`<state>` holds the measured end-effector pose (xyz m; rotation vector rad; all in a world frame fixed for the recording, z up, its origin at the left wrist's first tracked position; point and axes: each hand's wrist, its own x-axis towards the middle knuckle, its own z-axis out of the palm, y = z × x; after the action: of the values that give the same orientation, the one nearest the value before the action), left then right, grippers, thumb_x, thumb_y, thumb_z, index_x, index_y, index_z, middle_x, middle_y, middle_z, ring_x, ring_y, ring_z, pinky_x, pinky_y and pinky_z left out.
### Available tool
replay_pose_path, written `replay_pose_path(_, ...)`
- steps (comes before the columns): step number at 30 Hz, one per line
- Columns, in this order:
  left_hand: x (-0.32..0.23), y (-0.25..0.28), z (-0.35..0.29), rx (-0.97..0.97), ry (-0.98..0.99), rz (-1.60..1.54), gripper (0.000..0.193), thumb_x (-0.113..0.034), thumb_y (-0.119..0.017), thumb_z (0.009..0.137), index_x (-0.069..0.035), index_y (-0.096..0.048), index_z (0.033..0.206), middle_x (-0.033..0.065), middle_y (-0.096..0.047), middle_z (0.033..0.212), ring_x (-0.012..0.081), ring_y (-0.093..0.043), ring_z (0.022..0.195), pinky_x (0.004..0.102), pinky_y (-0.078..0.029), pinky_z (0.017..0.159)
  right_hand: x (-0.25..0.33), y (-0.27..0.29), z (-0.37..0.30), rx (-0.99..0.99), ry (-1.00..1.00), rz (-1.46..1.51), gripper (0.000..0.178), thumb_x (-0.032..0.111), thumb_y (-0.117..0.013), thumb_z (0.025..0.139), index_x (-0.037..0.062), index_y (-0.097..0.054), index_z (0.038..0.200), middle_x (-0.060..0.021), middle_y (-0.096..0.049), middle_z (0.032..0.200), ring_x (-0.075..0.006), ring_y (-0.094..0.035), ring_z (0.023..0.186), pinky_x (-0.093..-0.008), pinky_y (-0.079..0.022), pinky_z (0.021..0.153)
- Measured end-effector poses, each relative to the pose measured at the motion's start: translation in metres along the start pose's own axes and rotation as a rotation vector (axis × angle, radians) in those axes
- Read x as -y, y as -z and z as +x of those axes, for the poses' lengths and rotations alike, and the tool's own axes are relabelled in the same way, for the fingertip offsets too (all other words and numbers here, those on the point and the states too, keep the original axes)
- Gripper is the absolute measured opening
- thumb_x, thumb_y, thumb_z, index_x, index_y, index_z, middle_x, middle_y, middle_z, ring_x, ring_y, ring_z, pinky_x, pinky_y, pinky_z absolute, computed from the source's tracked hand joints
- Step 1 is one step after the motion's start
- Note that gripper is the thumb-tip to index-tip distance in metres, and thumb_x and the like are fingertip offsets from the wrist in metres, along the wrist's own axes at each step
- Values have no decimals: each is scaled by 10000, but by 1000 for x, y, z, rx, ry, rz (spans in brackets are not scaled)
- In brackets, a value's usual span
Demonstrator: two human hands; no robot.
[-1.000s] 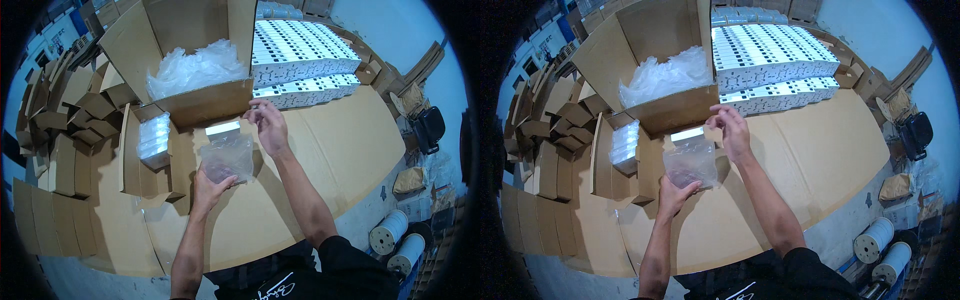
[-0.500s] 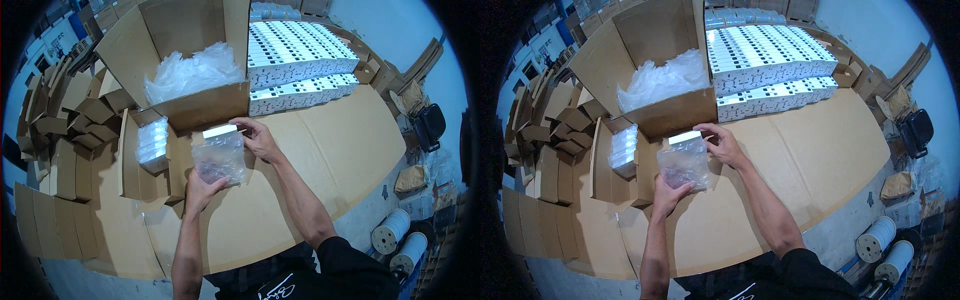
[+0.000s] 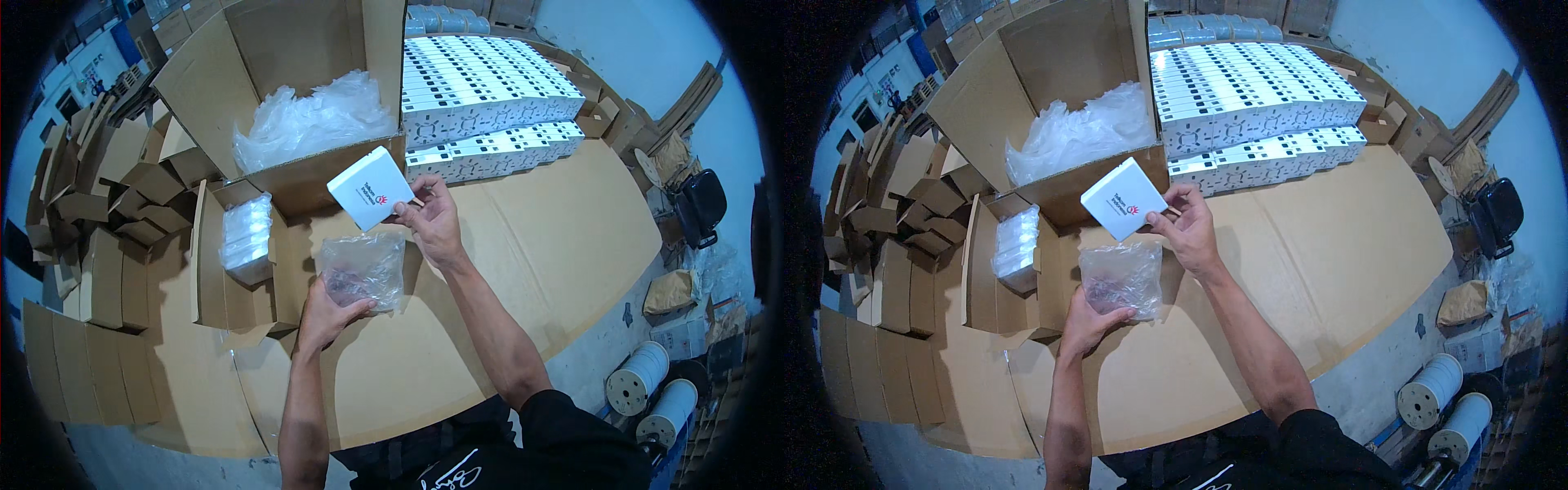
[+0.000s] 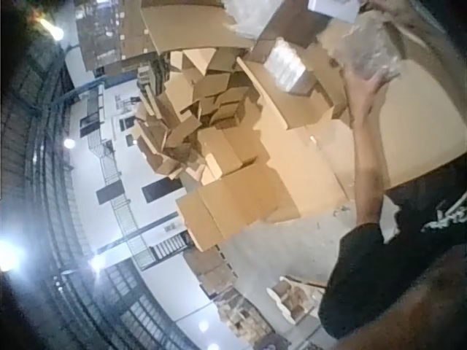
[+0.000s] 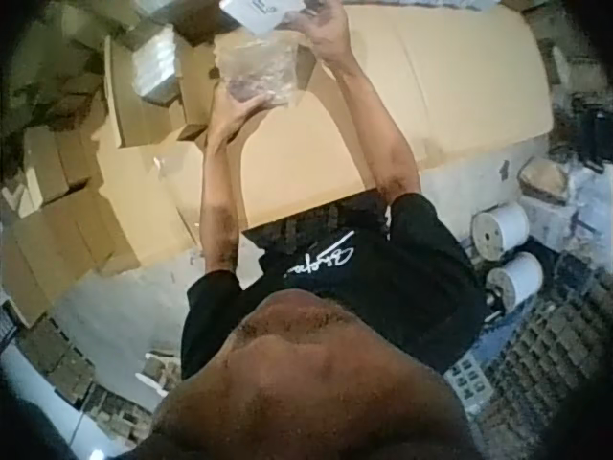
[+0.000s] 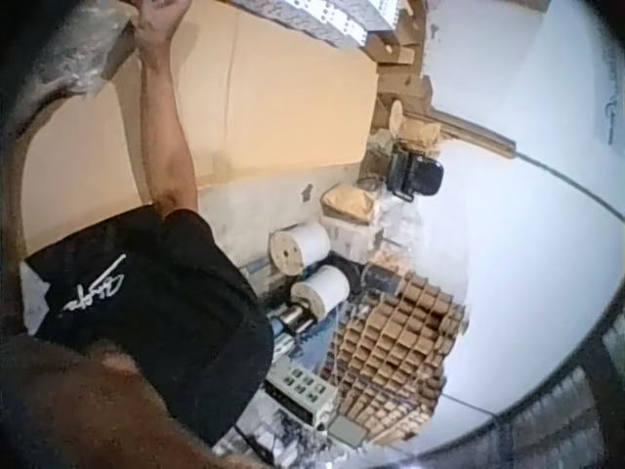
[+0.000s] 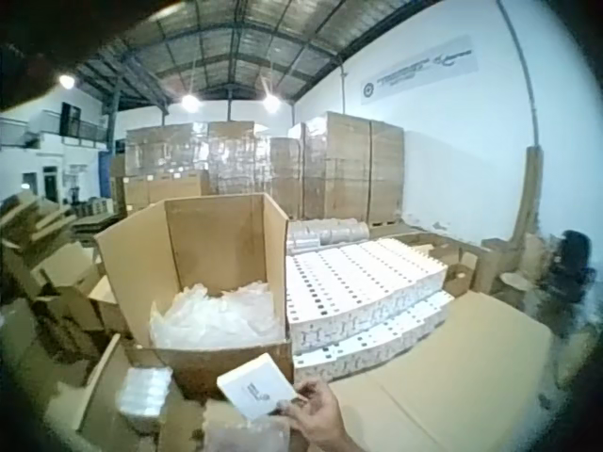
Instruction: Packaging small white product boxes into plastic bags and then placing them into larger cardboard boxes.
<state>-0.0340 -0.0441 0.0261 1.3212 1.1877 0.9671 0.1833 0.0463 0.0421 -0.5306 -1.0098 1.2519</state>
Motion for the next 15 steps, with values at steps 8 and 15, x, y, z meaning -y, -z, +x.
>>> replay_pose_path(8, -11, -3, -2, -2, 43, -25, 557, -14, -879, 742, 24, -568, 1203, 105, -700, 1080, 172, -691, 943, 318, -603, 796, -11, 5, -2, 78, -42, -6, 341, -14, -726, 908, 43, -488, 1146, -71, -585, 1058, -146, -620, 1028, -316, -578, 906)
replay_pose_path(15, -9, 0, 0, -21, 77, -116, 512, 15, -842, 768, 36, -564, 1198, 101, -699, 1052, 163, -696, 877, 299, -604, 720, -2, 20, -1, 145, -88, -99, 308, 33, -724, 920, 72, -507, 1136, -10, -595, 1003, -117, -601, 996, -294, -498, 895)
